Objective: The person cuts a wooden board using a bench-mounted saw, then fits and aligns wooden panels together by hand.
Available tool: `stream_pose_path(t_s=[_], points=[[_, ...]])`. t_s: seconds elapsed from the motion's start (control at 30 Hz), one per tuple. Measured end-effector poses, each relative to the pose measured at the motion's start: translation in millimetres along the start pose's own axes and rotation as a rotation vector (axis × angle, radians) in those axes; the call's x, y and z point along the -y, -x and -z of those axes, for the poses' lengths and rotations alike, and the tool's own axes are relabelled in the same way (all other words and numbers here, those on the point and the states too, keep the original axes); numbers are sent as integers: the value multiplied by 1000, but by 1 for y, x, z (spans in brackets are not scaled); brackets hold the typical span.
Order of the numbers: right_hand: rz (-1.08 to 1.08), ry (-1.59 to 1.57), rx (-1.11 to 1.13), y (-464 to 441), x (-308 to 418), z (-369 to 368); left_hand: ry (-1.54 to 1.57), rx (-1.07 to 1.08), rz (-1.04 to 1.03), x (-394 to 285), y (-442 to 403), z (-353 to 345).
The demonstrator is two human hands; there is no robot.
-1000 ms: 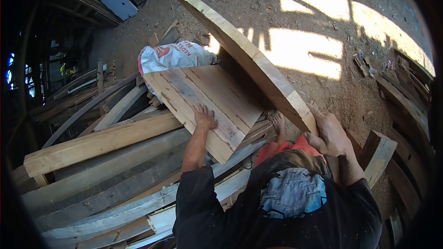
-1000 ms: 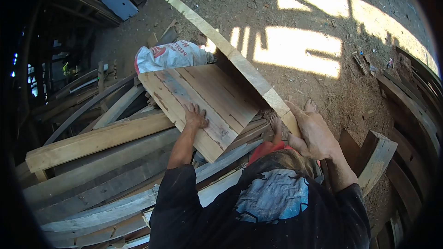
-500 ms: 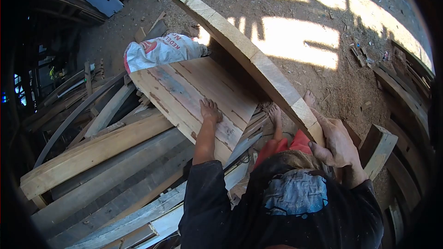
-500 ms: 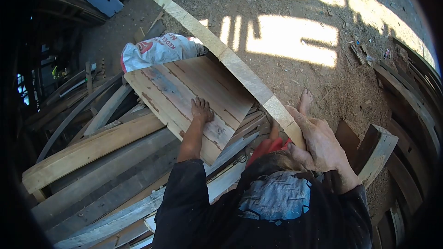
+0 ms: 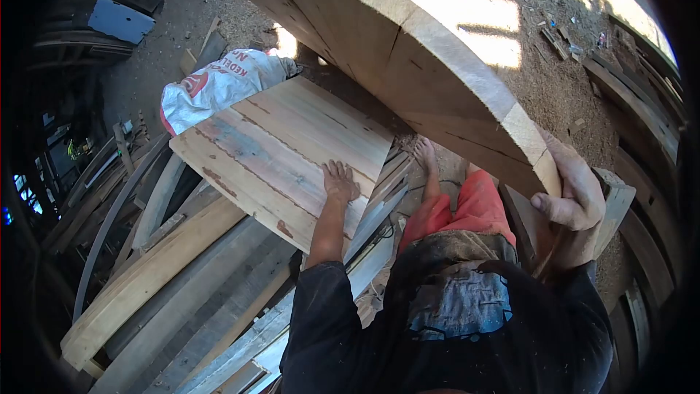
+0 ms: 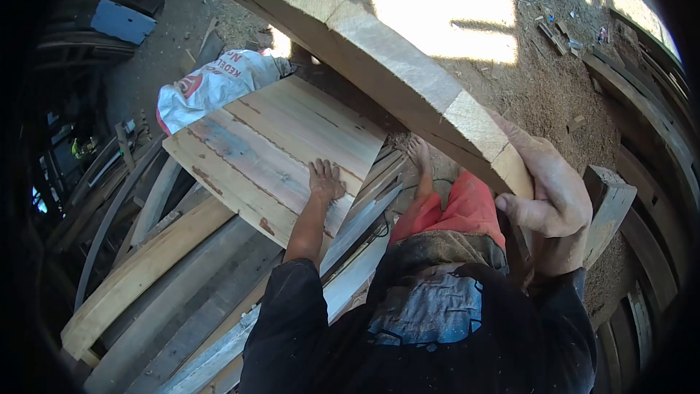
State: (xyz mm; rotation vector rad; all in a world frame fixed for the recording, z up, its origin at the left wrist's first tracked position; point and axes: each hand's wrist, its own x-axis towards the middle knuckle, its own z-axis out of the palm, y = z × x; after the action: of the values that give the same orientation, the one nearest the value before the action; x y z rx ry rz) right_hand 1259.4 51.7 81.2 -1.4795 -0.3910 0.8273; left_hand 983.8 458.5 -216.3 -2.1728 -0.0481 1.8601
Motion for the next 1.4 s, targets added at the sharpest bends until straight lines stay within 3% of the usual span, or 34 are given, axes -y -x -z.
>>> stream_pose_path(t_s=[0.17,0.27,0.33,0.63,1.07,1.27,1.4], points=[[-75,98,-410,24,-31,34,-18,9,-49,-22,-40,-6],[-259,81,-383,18,-35,67,-6,-12,-64,-31,-70,-14],[-232,141,-557,44,-62,83,0,-16,-70,-36,-89,-17],[-262,145,-625,88,-96,130,8,-15,-62,-42,-155,-25],[-336,212,-655,85,-104,123,10,-19,43,3,-233,-1],[-310,203,-591,85,-89,116,-7,-46,84,-5,-200,-12],[-237,137,-465,74,-79,92,19,-6,78,16,-130,-6]])
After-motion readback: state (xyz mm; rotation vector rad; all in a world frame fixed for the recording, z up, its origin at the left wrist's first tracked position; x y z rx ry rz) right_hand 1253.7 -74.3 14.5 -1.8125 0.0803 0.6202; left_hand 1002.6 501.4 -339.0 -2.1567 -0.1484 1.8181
